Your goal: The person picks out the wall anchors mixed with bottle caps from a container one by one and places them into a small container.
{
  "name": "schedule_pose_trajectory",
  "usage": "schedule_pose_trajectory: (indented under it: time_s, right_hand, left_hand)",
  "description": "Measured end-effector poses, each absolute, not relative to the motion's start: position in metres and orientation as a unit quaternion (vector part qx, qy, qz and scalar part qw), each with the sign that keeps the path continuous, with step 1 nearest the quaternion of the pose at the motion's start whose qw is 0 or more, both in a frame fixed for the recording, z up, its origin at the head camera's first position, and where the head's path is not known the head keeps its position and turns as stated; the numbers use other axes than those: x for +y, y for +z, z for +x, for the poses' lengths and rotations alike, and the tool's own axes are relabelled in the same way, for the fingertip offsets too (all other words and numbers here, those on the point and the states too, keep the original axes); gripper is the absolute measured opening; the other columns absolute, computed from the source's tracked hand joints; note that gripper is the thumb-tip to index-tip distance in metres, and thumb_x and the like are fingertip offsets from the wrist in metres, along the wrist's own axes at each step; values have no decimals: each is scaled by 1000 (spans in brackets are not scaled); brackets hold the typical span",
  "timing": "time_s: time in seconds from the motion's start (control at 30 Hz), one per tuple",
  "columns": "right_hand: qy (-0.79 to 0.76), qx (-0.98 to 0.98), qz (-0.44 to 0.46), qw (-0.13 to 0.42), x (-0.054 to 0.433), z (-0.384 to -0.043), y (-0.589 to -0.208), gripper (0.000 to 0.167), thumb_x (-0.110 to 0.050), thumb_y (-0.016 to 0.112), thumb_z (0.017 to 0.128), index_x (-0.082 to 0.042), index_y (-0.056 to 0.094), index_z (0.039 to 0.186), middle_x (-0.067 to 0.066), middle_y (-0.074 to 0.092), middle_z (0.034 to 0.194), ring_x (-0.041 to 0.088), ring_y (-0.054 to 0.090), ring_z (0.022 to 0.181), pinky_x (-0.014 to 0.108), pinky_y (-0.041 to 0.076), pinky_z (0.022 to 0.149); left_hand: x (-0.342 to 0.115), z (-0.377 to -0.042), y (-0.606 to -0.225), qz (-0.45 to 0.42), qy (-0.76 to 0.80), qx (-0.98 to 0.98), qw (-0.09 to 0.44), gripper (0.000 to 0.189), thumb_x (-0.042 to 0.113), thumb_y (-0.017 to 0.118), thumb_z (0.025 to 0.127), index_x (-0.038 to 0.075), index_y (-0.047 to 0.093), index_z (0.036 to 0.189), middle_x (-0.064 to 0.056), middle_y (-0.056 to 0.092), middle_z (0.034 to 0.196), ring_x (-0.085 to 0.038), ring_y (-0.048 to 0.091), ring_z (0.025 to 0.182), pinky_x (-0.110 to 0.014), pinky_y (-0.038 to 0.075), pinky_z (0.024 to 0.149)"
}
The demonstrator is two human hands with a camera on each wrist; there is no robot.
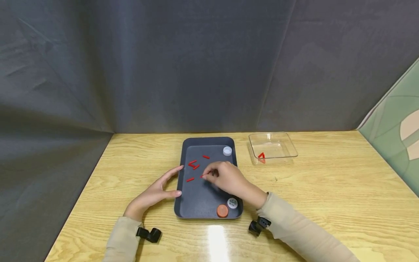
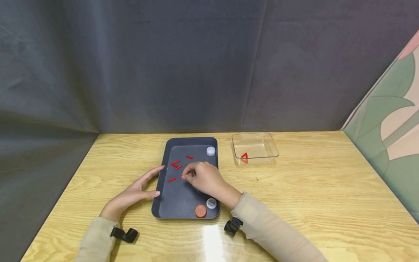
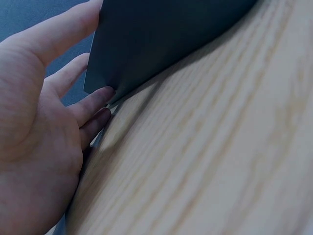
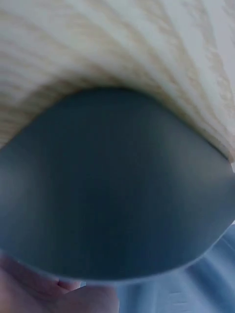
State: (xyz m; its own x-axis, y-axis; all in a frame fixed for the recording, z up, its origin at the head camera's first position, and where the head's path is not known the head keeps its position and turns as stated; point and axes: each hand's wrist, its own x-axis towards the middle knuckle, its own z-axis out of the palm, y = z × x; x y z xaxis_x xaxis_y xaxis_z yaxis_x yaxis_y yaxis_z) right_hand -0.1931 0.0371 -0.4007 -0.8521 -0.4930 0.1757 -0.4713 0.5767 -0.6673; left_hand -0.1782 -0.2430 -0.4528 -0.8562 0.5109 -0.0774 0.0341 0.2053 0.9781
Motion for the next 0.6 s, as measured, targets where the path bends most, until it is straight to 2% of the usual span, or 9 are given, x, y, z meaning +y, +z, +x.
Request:
schedule_pose_trajectory:
  time_s: [0.37, 0.6]
  right_hand:
    - [-379, 887, -264, -10, 56, -195, -394, 3, -19, 75, 90, -17, 76, 88, -14, 63, 75, 5, 55, 67, 25, 47, 61]
    - [-398, 883, -245, -32, 76, -196, -392, 4, -17, 76, 89, -14, 76, 91, -12, 63, 76, 8, 55, 69, 26, 46, 61]
  left_hand:
    - [-244, -177, -454, 181, 606, 750, 196, 81, 13, 73, 90, 21, 28, 158, -8, 21, 162, -33, 13, 148, -65, 6, 114]
    - [-243, -178, -454, 181, 605, 750, 197, 81, 13, 73, 90, 22, 28, 157, -7, 22, 162, -31, 15, 147, -62, 7, 115]
